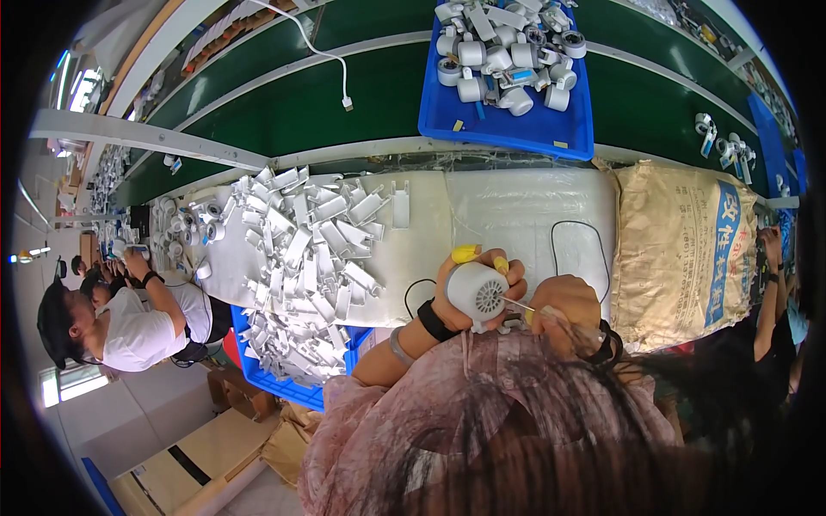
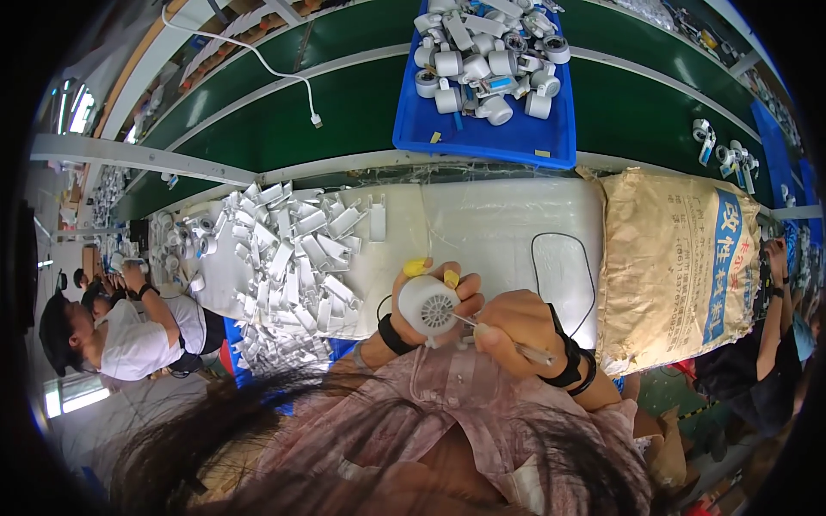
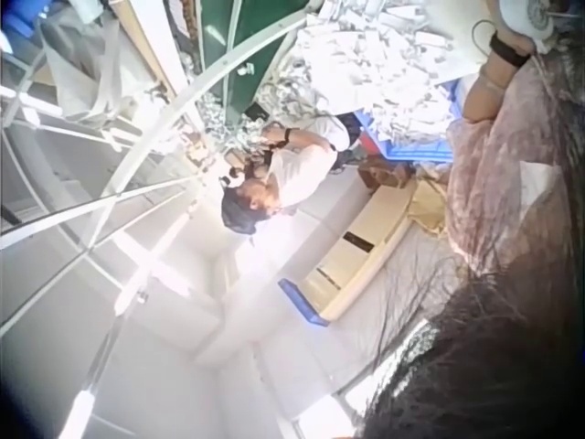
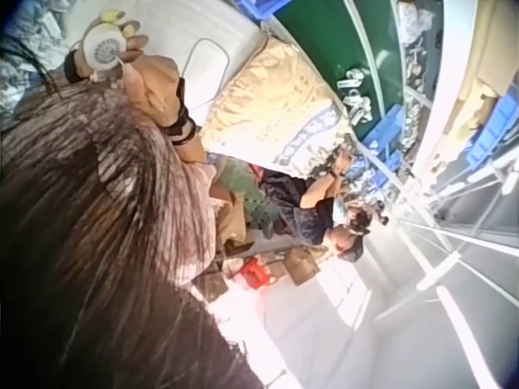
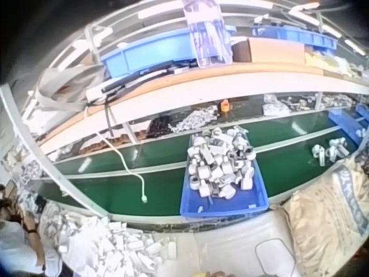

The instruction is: The person assembles a camera by inserting a battery into the body, fitting a back cover onto it, and tightening a screw with a screwdriver before placing it in a tray.

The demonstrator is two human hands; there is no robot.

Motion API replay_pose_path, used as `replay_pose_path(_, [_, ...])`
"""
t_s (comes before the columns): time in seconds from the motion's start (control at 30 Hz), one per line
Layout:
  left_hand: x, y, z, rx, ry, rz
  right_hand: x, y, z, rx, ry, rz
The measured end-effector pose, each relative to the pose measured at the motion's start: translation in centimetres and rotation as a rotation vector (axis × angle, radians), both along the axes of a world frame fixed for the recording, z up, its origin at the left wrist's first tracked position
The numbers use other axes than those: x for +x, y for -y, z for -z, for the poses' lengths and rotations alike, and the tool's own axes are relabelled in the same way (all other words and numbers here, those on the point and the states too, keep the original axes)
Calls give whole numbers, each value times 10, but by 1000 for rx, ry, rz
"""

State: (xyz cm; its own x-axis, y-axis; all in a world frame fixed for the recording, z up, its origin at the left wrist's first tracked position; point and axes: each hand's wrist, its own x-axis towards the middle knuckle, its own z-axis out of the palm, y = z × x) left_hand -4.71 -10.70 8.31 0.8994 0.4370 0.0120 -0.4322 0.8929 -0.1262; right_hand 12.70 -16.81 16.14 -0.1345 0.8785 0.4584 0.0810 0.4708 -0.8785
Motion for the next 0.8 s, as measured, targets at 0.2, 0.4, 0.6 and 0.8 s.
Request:
replay_pose_path(0.2, [2,-1,-3,63,-57,36,2,1,-3,-49,56,-42])
replay_pose_path(0.4, [0,0,-7,76,-167,60,5,2,-1,-17,100,-67])
replay_pose_path(0.6, [-1,1,-18,38,-84,87,6,7,3,-59,2,-55])
replay_pose_path(0.8, [-6,-10,-5,118,-150,152,11,4,12,-103,57,-112])
